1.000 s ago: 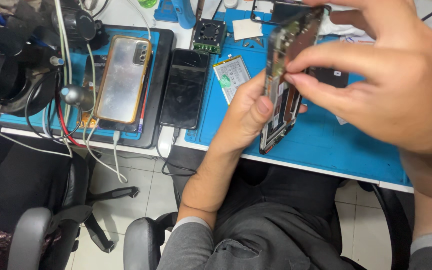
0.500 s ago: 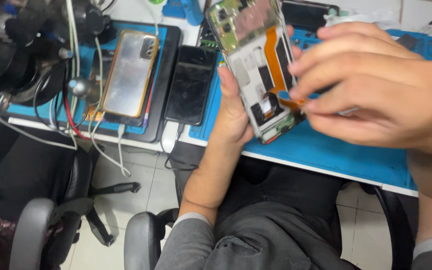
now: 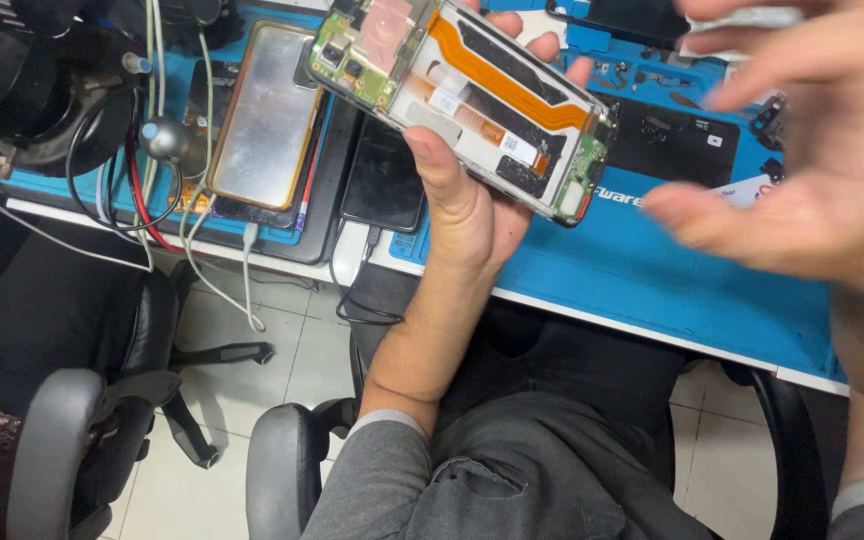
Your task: The person holds a replacement display assembly with its flex cable, powers on the phone to test it showing the vivo boot logo, then peels the protective film from the new screen and presses and aligns the display assembly along its edges by hand at the workbench.
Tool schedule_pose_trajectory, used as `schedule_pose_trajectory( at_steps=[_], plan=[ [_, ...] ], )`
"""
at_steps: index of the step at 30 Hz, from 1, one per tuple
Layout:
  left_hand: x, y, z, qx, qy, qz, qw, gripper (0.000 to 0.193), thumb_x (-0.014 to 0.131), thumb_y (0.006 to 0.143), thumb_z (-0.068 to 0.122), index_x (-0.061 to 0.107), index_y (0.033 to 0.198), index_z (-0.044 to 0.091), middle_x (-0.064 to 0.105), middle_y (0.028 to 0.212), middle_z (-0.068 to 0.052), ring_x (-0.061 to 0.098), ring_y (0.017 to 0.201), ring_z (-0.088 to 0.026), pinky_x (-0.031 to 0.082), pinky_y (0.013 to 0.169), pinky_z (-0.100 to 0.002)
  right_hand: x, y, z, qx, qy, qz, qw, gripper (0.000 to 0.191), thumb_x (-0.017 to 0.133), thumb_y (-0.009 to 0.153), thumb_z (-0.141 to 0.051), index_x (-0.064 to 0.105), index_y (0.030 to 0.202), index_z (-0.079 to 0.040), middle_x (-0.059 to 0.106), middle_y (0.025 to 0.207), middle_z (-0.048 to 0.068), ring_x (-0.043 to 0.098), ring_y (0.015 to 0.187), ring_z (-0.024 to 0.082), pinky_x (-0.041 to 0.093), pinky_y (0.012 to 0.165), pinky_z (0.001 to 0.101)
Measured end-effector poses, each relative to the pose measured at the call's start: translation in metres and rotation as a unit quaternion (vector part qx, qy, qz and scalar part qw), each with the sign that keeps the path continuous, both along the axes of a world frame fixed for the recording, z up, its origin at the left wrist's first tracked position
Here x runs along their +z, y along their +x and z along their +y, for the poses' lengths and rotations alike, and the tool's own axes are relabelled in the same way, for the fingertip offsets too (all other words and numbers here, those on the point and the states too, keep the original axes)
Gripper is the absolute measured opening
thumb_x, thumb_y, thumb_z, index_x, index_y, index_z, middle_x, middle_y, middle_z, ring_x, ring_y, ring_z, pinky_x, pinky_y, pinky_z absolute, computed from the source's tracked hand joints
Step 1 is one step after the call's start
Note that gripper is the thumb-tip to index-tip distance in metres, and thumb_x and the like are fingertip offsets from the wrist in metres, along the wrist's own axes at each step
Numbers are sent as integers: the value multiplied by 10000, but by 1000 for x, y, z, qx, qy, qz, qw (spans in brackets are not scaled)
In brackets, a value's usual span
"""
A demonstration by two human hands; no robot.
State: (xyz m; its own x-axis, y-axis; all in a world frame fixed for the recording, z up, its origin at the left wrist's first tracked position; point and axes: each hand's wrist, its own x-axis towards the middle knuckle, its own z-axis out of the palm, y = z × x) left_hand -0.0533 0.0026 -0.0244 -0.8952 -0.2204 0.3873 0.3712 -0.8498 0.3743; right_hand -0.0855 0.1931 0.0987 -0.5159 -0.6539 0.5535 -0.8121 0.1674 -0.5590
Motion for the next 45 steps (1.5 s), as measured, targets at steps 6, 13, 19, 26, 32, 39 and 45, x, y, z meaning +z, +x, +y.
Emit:
schedule_pose_trajectory(
  at_steps=[6, 13, 19, 26, 32, 39, 45],
  plan=[
    [2, 1, 3, 30, -39, -4, 999, 1173, 804, 840, 632, 199, 1644, 27, 447, 1438, -112, 486, 1353, -265, 437, 1222, -483, -14, 5, -28, 51, 104, 5, 993, 435, 920, 801, -187, 630, 1088, -36, 379, 1456, 199, 618, 1253, 274, 580, 1041, 375],
    [9, -1, 3, 11, -105, 2, 994, 1232, 838, 803, 617, 198, 1644, -16, 460, 1462, -156, 490, 1358, -302, 458, 1216, -482, -31, 5, -10, 22, 66, 22, 997, 475, 925, 737, -176, 627, 1073, -21, 408, 1395, 193, 597, 1278, 324, 521, 1095, 424],
    [17, 7, -3, -16, -129, 0, 991, 1277, 911, 788, 527, 149, 1679, 22, 434, 1523, -167, 466, 1427, -307, 432, 1244, -470, -24, 10, -6, -6, 42, 29, 999, 527, 951, 707, -196, 613, 1052, 15, 456, 1358, 200, 603, 1257, 339, 528, 1072, 426],
    [14, 8, -9, -5, -144, -2, 990, 1229, 946, 818, 422, 148, 1659, 12, 469, 1504, -165, 500, 1360, -293, 449, 1227, -459, -30, 7, -10, 52, -5, -12, 999, 382, 879, 772, -131, 660, 1068, -29, 432, 1374, 209, 562, 1320, 354, 505, 1151, 466],
    [15, 5, -10, 22, -165, -17, 986, 1202, 928, 843, 423, 169, 1670, -8, 491, 1439, -169, 533, 1371, -281, 466, 1185, -431, -37, 4, -8, 29, 21, -53, 998, 348, 871, 820, -181, 689, 1100, -82, 474, 1456, 167, 598, 1334, 295, 521, 1141, 425],
    [9, 7, -16, 37, -196, -30, 979, 1171, 926, 850, 418, 212, 1672, -13, 517, 1462, -151, 565, 1350, -271, 486, 1176, -426, -46, 3, -7, 32, 23, -56, 998, 335, 838, 843, -189, 688, 1126, -87, 493, 1430, 138, 547, 1377, 311, 485, 1162, 412],
    [5, 6, -16, 39, -185, -22, 982, 1063, 906, 897, 406, 272, 1614, -55, 540, 1442, -172, 567, 1313, -277, 492, 1183, -428, -45, 2, -1, 64, 4, -174, 983, 297, 756, 903, -137, 646, 1162, -41, 426, 1468, 127, 515, 1401, 250, 508, 1199, 403]
  ],
)
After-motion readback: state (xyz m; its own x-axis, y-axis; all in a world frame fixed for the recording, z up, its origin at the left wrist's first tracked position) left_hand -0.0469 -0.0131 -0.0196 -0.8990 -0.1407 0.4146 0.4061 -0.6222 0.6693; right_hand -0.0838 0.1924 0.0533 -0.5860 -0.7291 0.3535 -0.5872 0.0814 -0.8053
